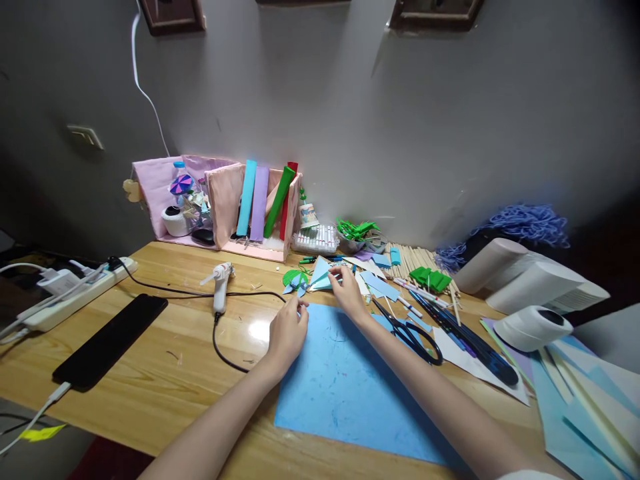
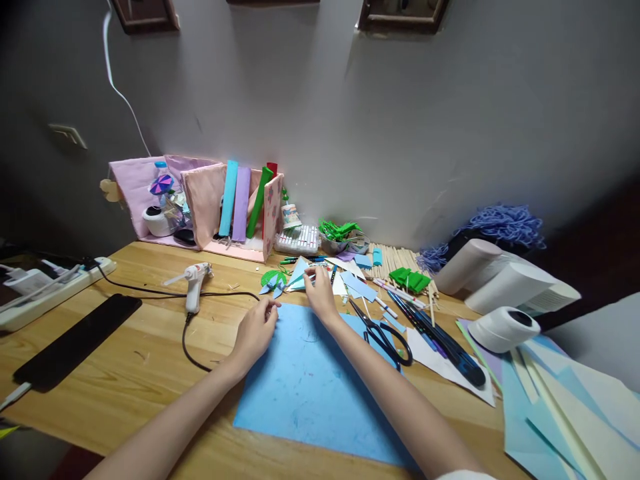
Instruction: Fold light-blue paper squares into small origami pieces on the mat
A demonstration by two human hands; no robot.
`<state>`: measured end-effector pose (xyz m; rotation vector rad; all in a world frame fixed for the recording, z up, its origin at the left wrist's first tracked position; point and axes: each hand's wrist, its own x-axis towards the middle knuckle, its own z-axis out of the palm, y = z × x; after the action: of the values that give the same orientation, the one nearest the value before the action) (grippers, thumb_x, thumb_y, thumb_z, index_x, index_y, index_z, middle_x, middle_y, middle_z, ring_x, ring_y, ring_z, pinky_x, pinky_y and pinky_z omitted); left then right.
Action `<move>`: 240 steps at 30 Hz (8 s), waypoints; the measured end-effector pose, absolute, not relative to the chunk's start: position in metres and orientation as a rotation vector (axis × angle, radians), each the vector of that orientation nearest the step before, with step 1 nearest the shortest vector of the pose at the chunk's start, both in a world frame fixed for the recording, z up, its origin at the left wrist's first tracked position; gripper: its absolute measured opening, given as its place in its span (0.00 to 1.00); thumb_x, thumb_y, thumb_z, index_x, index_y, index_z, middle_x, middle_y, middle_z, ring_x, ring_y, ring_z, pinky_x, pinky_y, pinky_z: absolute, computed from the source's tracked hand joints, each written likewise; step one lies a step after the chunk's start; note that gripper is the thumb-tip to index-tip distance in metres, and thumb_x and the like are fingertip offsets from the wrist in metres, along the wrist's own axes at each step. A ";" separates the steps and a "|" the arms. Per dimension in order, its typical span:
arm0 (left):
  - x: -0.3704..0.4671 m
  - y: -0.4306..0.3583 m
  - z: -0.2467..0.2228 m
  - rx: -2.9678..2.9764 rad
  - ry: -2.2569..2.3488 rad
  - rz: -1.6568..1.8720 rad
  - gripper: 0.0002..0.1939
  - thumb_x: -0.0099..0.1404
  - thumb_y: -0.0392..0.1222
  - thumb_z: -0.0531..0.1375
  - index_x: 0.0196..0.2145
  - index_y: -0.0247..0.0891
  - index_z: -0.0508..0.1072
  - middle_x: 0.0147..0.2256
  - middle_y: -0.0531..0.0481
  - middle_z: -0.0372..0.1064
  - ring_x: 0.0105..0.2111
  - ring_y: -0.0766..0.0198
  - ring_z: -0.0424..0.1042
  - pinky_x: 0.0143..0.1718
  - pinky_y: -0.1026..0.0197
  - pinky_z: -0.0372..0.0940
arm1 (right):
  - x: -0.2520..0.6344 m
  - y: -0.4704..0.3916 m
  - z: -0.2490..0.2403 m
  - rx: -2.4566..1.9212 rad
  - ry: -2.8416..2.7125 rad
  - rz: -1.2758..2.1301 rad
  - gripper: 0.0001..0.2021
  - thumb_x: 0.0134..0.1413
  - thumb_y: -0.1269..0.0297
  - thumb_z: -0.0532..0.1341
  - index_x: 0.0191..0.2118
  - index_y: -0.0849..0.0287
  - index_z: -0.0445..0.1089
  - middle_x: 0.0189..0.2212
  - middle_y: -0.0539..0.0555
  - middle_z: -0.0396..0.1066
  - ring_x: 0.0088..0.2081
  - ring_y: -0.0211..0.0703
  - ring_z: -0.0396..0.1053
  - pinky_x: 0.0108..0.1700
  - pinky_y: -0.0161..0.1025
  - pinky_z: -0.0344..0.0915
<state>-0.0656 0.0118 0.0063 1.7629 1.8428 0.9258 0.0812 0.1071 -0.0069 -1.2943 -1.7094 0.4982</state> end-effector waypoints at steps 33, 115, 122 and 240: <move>-0.229 -0.078 0.046 1.728 2.422 1.252 0.12 0.59 0.45 0.54 0.39 0.38 0.67 0.37 0.46 0.68 0.39 0.59 0.67 0.42 0.59 0.61 | 0.106 0.079 0.000 -1.313 -1.904 0.266 0.12 0.51 0.60 0.54 0.40 0.60 0.62 0.34 0.57 0.65 0.37 0.49 0.62 0.41 0.47 0.59; -0.348 -0.115 -0.021 0.882 1.885 1.591 0.24 0.46 0.40 0.63 0.42 0.34 0.63 0.45 0.40 0.66 0.47 0.56 0.66 0.50 0.51 0.59 | -0.179 -0.040 -0.010 -0.404 -2.323 0.866 0.15 0.52 0.74 0.48 0.45 0.59 0.60 0.43 0.57 0.64 0.49 0.46 0.59 0.52 0.46 0.57; -0.351 -0.114 -0.027 0.929 1.967 1.579 0.20 0.53 0.46 0.58 0.42 0.33 0.62 0.44 0.38 0.66 0.46 0.58 0.67 0.50 0.53 0.60 | -0.184 -0.041 -0.014 -0.291 -2.449 0.803 0.18 0.55 0.68 0.49 0.52 0.59 0.57 0.50 0.56 0.61 0.57 0.47 0.50 0.60 0.51 0.44; -0.385 -0.080 -0.011 2.025 2.148 0.962 0.22 0.67 0.48 0.41 0.51 0.35 0.62 0.46 0.42 0.64 0.47 0.57 0.63 0.47 0.56 0.58 | -0.199 -0.019 -0.016 -0.570 -2.182 0.783 0.13 0.50 0.74 0.47 0.43 0.59 0.60 0.40 0.56 0.64 0.45 0.48 0.58 0.48 0.45 0.56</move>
<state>-0.3853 -0.0800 -0.0108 2.0250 2.1476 0.9625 -0.1991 -0.0187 -0.0163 -0.5697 -2.1816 0.7834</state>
